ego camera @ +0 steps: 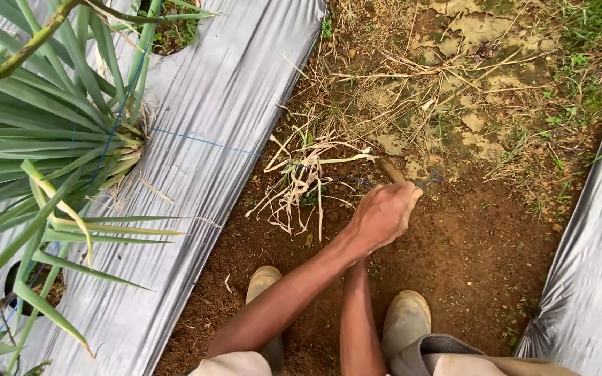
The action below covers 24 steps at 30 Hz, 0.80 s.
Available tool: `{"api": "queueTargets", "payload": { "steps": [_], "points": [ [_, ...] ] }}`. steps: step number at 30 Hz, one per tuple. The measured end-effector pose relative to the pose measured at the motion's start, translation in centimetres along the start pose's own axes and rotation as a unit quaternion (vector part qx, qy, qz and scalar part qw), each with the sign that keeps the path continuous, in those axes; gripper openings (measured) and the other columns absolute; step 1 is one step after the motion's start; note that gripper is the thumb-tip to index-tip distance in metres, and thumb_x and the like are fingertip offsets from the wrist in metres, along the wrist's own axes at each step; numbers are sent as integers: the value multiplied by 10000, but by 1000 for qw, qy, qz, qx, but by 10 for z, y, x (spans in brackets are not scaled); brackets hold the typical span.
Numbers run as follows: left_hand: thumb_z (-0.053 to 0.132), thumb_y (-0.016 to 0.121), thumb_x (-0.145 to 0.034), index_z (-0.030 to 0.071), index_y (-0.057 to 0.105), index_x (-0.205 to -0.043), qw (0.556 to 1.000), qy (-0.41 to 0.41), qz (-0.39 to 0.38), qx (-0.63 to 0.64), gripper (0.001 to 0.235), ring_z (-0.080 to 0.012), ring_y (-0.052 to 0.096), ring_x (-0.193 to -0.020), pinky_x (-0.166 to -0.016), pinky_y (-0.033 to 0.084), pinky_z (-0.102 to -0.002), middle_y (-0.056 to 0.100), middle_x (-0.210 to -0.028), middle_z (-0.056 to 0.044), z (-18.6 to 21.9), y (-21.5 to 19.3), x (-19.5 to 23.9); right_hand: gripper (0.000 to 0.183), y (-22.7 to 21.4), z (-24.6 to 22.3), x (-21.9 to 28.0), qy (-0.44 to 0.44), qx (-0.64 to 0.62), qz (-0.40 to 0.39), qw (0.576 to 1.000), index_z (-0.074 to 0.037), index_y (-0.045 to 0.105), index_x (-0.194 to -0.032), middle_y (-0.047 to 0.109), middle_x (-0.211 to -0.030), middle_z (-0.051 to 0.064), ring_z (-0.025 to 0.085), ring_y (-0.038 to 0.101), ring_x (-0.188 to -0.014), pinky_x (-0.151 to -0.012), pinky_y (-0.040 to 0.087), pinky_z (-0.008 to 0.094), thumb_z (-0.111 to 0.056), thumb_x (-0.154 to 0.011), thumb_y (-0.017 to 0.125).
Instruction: Tying green onion plants to a support line using string and clearing soil around the base with a small hand tool.
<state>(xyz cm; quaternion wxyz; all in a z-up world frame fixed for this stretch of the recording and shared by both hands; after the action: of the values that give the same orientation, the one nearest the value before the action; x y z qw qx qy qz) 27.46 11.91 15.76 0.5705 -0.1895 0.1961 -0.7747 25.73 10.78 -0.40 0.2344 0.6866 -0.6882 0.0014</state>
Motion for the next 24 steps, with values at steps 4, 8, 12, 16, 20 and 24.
{"api": "queueTargets", "payload": {
  "steps": [4, 8, 12, 16, 20, 24],
  "points": [
    [95, 423, -1097, -42, 619, -963, 995, 95, 42, -1, 274, -255, 605, -491, -570, 557, -389, 597, -621, -150, 4, 3, -5, 741, 21, -17, 12, -76, -25, -74, 994, -10, 303, -1519, 606, -871, 122, 145, 500, -662, -624, 487, 279, -168, -886, 656],
    [114, 414, -1111, -36, 610, -942, 990, 126, 20, 53, 300, -250, 595, -498, -592, 576, -376, 573, -618, -145, 26, -14, 19, 665, 68, -41, 35, -78, -156, -213, 962, 25, 355, -1530, 667, -1095, 212, 174, 611, -850, -757, 543, 309, -185, -961, 627],
    [148, 467, -1093, 5, 612, -896, 985, 151, 64, 48, 283, -211, 572, -484, -476, 521, -300, 587, -623, -127, 36, -43, 43, 448, 95, -27, 46, -26, -262, -275, 925, 50, 534, -1389, 658, -1165, 262, 270, 665, -994, -869, 553, 389, -203, -1020, 547],
    [244, 557, -1023, 49, 655, -919, 967, 142, 210, -27, 242, -184, 584, -543, -470, 493, -274, 616, -674, -95, 11, -86, 50, 308, 98, -65, 57, 24, -255, -223, 941, 85, 627, -1171, 659, -996, 216, 233, 672, -870, -848, 574, 364, -182, -1037, 550],
    [269, 638, -946, 134, 703, -997, 913, 73, 396, -61, 158, -176, 654, -713, -526, 526, -308, 623, -826, -38, -38, -143, 61, 224, 122, -164, 92, 30, -216, -185, 958, 62, 640, -1102, 633, -901, 163, 197, 668, -683, -785, 615, 387, -88, -946, 583],
    [245, 584, -1013, 70, 689, -1011, 895, -13, 427, -132, 204, -236, 679, -788, -692, 568, -359, 648, -867, -87, -114, -154, 57, 208, 76, -35, 39, 58, -219, -164, 960, -49, 669, -1138, 653, -992, 86, 202, 685, -880, -854, 575, 347, -197, -1046, 555]
  ]
}}
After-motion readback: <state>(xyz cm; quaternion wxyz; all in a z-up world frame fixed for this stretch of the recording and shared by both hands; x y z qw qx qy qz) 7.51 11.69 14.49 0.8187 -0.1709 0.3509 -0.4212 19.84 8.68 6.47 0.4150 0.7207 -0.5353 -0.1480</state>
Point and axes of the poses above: each hand's wrist, its own x-axis away from the middle knuckle, its own y-axis out of the palm, z = x × y, the point moved 4 cm from there along -x, towards the middle knuckle
